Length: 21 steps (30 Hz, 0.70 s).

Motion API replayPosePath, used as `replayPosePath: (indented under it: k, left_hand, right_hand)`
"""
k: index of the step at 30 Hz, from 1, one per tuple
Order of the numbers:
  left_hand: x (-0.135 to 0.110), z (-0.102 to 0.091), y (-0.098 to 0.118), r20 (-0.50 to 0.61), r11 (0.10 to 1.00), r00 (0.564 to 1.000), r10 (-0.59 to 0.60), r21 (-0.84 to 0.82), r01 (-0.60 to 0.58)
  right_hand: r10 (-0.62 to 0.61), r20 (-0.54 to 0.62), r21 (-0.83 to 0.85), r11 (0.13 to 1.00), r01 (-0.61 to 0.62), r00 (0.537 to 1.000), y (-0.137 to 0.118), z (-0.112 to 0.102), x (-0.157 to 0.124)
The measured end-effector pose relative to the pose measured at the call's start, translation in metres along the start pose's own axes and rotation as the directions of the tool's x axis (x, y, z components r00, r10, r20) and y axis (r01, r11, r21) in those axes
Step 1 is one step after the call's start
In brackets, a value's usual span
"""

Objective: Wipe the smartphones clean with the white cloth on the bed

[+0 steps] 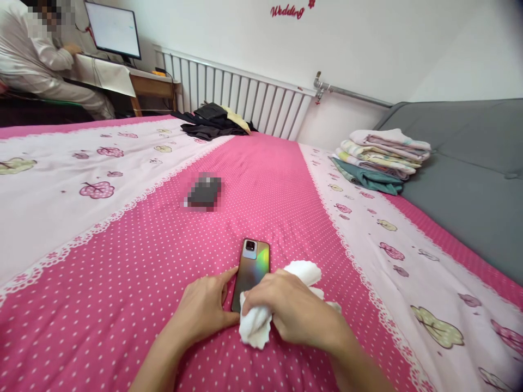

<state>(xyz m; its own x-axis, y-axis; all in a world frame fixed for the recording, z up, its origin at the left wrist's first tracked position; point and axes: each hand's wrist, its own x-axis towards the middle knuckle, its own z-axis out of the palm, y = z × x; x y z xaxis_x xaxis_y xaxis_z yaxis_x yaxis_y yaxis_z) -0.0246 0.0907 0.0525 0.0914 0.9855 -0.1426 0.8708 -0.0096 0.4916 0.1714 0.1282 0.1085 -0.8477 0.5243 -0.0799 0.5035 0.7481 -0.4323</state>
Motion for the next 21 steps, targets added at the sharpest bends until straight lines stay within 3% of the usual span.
replayPosePath:
  k: [3, 8, 10, 16, 21]
  left_hand:
    - [0.0, 0.0, 0.0, -0.017, 1.0, 1.0, -0.002, 0.014, 0.002]
    - [-0.002, -0.006, 0.005, 0.011, 1.0, 1.0, -0.015, 0.004, 0.015]
    - [-0.002, -0.006, 0.005, 0.013, 0.999, 0.999, -0.036, 0.023, 0.036]
    - [-0.002, -0.004, 0.003, 0.011, 0.999, 0.999, -0.049, 0.001, 0.049]
    - [-0.001, -0.005, 0.005, 0.049, 0.996, 0.994, -0.093, 0.019, 0.092]
  right_hand:
    - [-0.028, -0.013, 0.017, 0.999, 0.028, 1.0, -0.009, 0.005, 0.003]
    - [0.027, -0.272, -0.058, 0.997, -0.044, 0.962, 0.004, 0.021, 0.024]
    - [0.031, -0.32, -0.108, 0.992, -0.069, 0.947, 0.01, 0.025, 0.031]
    - [0.096, -0.36, -0.117, 0.982, -0.147, 0.928, 0.016, 0.028, 0.038]
    - [0.07, -0.308, -0.06, 0.994, -0.092, 0.949, 0.014, 0.026, 0.034]
